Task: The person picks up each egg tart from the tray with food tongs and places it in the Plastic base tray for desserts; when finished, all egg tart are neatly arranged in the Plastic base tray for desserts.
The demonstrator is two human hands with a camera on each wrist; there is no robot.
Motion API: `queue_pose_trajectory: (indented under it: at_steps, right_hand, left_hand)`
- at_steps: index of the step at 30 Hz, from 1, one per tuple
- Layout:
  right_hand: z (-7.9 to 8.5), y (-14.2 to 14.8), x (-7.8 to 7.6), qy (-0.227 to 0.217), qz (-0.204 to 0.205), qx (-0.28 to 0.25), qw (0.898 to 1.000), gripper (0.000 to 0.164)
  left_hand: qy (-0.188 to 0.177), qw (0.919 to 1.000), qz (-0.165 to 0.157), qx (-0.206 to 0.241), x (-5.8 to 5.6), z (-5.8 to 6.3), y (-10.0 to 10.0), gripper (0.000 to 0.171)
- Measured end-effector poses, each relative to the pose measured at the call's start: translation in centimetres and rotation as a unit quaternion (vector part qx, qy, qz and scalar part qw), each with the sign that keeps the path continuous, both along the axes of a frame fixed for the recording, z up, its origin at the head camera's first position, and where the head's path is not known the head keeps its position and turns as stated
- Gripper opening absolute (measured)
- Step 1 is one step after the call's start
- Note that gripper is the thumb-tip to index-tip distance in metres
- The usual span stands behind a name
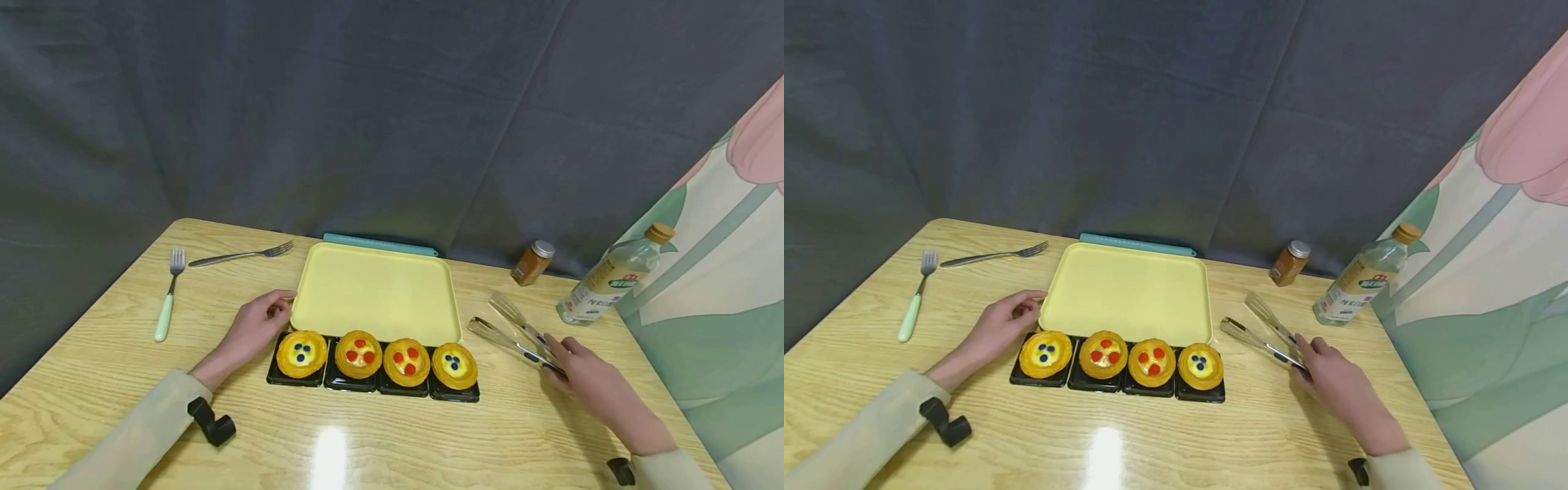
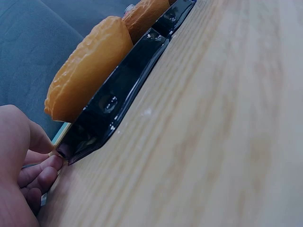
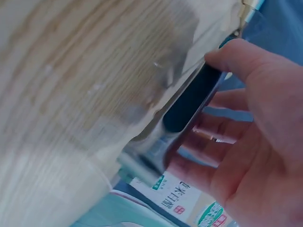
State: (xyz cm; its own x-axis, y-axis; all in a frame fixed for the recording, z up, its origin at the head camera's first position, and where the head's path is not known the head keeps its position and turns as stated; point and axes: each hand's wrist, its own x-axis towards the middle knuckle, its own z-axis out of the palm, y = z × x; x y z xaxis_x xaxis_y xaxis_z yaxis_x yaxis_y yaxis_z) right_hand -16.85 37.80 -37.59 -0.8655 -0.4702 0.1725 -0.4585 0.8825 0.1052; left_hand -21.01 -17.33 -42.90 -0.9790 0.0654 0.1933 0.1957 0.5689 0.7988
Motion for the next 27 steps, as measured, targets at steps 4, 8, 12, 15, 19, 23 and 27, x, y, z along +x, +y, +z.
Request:
queue_pose_trajectory:
  at_steps: [4, 8, 12, 15, 19, 23, 27]
  right_hand:
    - [-0.5, -0.1, -0.3, 0.04, 0.004, 0.027, 0.999, 0.053]
    - [-1.0, -0.2, -0.6, 0.063, -0.001, 0.041, 0.997, 0.052]
    - [-1.5, -0.3, -0.7, 0.073, -0.021, 0.048, 0.996, 0.053]
    - [-1.7, -0.3, -0.7, 0.075, -0.04, 0.049, 0.995, 0.057]
    - [-2.0, -0.3, -0.7, 0.073, -0.051, 0.038, 0.995, 0.06]
    - [-2.0, -0.6, -0.6, 0.049, -0.069, 0.019, 0.996, 0.058]
    - [-1.7, -1.2, -0.5, 0.039, -0.085, 0.001, 0.996, 0.056]
  left_hand:
    - [0.0, 1.0, 0.0, -0.001, -0.1, -0.1, 0.0, 0.037]
    - [-0.001, 1.0, 0.0, -0.002, -0.1, -0.2, 0.1, 0.037]
    - [-0.001, 1.0, -0.001, -0.002, -0.1, -0.2, 0.1, 0.037]
    - [0.0, 1.0, -0.003, -0.001, -0.1, -0.2, 0.2, 0.037]
    - [0.002, 1.0, -0.002, -0.003, -0.1, -0.2, 0.1, 0.037]
    - [-0.003, 1.0, 0.0, -0.001, -0.1, -0.2, 0.1, 0.037]
    - [-0.01, 0.9999, -0.003, 0.003, -0.1, -0.1, 0.1, 0.037]
